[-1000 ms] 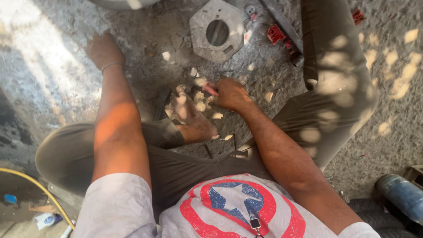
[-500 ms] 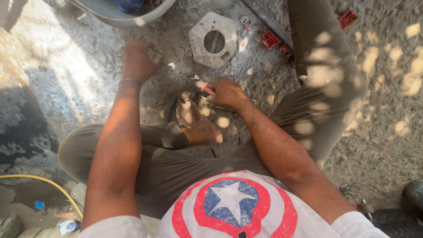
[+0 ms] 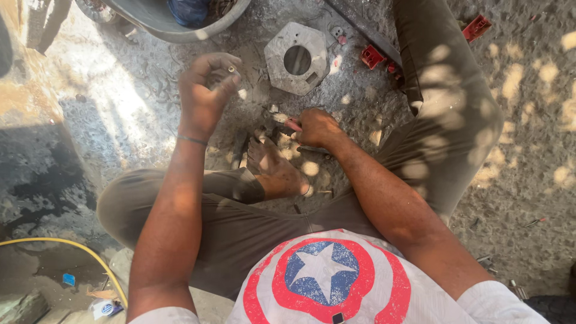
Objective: The person sits on the ground and repeatedly hammers small metal pieces on a metal block using a hammer. They use pliers to hold and reposition the metal pieces between strikes. The person continues this process for multiple pieces.
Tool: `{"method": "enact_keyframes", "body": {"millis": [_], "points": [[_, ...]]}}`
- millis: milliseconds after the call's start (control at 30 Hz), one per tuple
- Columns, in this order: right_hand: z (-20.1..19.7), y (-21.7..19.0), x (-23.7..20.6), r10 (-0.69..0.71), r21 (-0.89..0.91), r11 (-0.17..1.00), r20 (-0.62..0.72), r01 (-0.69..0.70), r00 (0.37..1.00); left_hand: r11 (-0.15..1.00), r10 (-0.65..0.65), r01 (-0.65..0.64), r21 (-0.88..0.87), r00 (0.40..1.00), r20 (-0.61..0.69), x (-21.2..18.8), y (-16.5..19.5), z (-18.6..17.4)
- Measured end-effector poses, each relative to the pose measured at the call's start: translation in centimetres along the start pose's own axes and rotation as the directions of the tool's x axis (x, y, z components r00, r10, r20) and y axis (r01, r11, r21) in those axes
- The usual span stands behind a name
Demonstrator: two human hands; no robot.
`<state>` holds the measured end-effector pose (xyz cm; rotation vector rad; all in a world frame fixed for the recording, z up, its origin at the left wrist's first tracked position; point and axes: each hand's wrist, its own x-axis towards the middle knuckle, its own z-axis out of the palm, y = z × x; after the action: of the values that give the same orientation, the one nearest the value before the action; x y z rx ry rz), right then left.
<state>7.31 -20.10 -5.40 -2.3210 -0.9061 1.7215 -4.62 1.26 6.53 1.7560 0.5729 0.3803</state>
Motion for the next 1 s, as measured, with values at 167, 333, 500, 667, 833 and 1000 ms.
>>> {"method": "enact_keyframes", "body": {"millis": [167,333,500,667,833,1000], "points": [[-0.5,-0.6,-0.5,-0.022,0.001,1.0,-0.017,0.022,1.0,0.798,-0.336,0.343,-0.495,0.936,0.107,0.7,-1.8,-0.2],[-0.7,-0.6,0.0,-0.046,-0.025,0.999,-0.031,0.046,0.998,0.762,-0.37,0.396,-0.513,0.916,0.156,1.6,-2.2,-0.1],[-0.7,-0.5,0.5,-0.088,-0.038,0.996,-0.034,0.086,0.996,0.751,-0.404,0.427,-0.504,0.9,0.161,1.9,-3.1,-0.3],[-0.2,-1.4,0.0,-0.05,-0.118,0.992,-0.006,0.049,0.999,0.751,-0.437,0.454,-0.479,0.886,0.154,1.5,-4.4,-0.1],[1.7,-1.6,-0.6,-0.21,0.113,0.973,0.057,0.203,0.976,0.852,-0.368,0.379,-0.362,0.924,0.104,1.4,-6.7,0.3],[2.1,0.0,1.5,-0.156,-0.059,0.987,-0.138,0.149,0.978,0.892,-0.433,0.43,-0.137,0.902,0.011,2.1,-10.5,1.8]]}}
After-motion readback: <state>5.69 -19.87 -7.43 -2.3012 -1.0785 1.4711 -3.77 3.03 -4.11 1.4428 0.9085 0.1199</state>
